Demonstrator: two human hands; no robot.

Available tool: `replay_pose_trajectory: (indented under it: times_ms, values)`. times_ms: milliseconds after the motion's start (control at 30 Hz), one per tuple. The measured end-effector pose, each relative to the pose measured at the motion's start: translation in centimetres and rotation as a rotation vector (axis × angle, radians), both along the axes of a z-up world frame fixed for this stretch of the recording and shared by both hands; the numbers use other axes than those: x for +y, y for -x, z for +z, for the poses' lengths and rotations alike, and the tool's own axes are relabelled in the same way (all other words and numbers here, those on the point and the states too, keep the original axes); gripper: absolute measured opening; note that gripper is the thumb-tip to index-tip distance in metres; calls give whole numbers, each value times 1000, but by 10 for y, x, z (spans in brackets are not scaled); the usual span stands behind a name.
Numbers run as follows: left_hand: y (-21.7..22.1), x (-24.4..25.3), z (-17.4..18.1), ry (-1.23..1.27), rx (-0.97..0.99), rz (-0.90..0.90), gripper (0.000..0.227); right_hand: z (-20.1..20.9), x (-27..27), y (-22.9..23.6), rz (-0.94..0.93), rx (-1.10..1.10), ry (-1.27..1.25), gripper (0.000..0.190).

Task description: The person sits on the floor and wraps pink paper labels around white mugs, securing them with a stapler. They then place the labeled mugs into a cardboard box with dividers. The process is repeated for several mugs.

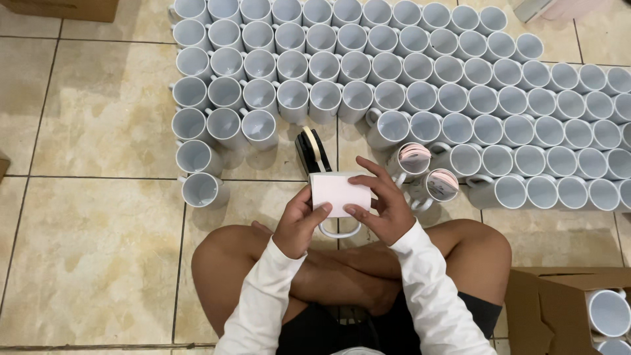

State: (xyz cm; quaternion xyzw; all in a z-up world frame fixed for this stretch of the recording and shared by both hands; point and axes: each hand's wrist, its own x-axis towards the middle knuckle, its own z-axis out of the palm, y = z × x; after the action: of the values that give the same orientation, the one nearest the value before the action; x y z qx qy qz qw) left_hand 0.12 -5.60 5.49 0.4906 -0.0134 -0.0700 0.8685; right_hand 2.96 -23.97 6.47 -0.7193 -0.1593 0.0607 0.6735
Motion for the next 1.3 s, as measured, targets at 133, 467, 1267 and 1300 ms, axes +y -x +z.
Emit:
replay_pose_trajectory:
  times_ms: [133, 467, 1267, 1300]
  values:
    - [2, 3, 5, -4, -25, -16, 27, -2, -3, -3, 24, 37, 9, 46]
    - [4, 8, 19, -24, -68, -66, 25, -12, -11, -10, 93, 31, -62, 47]
    - [-6, 15, -4, -240, -401, -117, 90, -2, -18, 1, 126, -121, -160, 45]
    - [-5, 16, -5, -247, -414, -103, 85, -2, -17, 1, 138, -118, -159, 46]
